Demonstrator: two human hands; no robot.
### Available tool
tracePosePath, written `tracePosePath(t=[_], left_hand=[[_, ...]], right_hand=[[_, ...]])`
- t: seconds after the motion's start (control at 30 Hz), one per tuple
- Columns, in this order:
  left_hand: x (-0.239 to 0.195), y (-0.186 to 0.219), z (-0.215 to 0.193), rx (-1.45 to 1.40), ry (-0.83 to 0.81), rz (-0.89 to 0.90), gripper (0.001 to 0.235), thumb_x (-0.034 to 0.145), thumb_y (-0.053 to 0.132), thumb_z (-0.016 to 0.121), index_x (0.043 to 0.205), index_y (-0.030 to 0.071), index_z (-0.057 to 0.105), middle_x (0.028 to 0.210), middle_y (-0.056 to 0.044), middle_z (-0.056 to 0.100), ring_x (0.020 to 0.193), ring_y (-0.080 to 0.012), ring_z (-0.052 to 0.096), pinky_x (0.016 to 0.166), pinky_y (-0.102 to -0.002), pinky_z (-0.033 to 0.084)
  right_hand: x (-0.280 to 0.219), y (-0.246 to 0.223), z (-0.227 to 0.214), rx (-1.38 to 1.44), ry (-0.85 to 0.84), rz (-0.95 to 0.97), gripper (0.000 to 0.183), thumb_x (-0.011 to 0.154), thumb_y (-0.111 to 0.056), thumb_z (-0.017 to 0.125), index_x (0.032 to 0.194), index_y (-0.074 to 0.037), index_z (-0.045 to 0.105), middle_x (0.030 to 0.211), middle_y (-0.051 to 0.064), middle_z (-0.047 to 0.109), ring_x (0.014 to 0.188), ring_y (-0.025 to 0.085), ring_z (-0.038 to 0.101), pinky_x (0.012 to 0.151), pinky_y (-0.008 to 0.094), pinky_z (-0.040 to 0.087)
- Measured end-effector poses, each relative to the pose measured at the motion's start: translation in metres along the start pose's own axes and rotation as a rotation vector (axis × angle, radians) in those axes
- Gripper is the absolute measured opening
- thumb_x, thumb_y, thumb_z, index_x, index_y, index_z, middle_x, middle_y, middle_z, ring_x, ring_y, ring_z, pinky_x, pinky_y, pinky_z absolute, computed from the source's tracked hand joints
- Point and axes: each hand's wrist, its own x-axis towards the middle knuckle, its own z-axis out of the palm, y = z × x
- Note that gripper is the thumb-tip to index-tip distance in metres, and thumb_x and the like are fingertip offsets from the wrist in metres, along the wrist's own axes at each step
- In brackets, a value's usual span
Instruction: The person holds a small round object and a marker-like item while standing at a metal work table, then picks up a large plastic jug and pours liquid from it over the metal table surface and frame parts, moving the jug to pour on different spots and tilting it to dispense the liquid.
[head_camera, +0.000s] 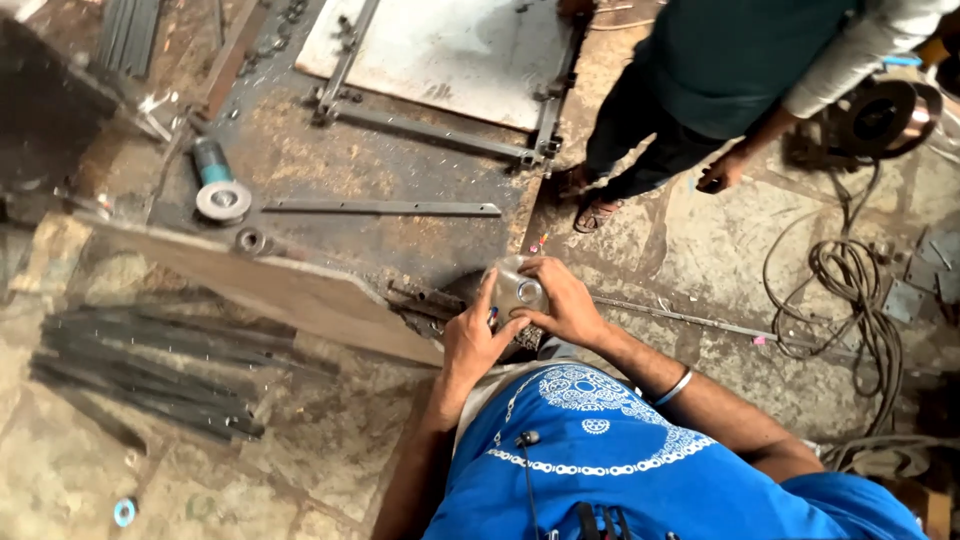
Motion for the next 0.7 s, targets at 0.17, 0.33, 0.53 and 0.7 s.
tracePosePath(t=[0.17,0.33,0.53,0.7], left_hand=[[-0.015,0.005,0.006,-0.016,0.007,-0.173,0.088,0.090,0.043,0.078,0.159,0.007,0.036,0.099,-0.024,0.074,0.088,-0.0412,0.075,0.073,-0.048,0.058],[-0.018,0.008,0.009,0.003,0.095,-0.065,0.090,0.091,0.042,0.078,0.160,0.005,0.033,0.088,-0.022,0.072,0.077,-0.0402,0.073,0.064,-0.047,0.057],[-0.025,0.005,0.020,0.014,0.070,-0.127,0.092,0.092,0.046,0.075,0.161,0.003,0.030,0.083,-0.023,0.072,0.073,-0.0401,0.073,0.062,-0.047,0.057],[-0.032,0.004,0.020,0.053,0.123,-0.161,0.085,0.093,0.046,0.074,0.157,0.005,0.035,0.088,-0.025,0.073,0.077,-0.0408,0.074,0.063,-0.047,0.058]], right_hand=[[0.003,0.005,0.005,0.018,-0.062,-0.077,0.063,0.077,-0.030,0.088,0.123,-0.001,0.058,0.128,0.019,0.061,0.120,0.038,0.059,0.101,0.045,0.049],[0.006,0.011,0.008,-0.057,-0.024,-0.033,0.063,0.077,-0.027,0.088,0.124,0.000,0.057,0.131,0.020,0.061,0.124,0.039,0.059,0.104,0.045,0.048],[0.012,0.016,0.010,-0.037,-0.019,-0.041,0.066,0.078,-0.027,0.088,0.128,0.001,0.055,0.131,0.021,0.059,0.124,0.040,0.058,0.105,0.046,0.047],[0.021,0.014,0.015,-0.017,-0.030,-0.072,0.065,0.080,-0.025,0.089,0.129,0.000,0.054,0.130,0.021,0.060,0.123,0.039,0.059,0.106,0.046,0.047]])
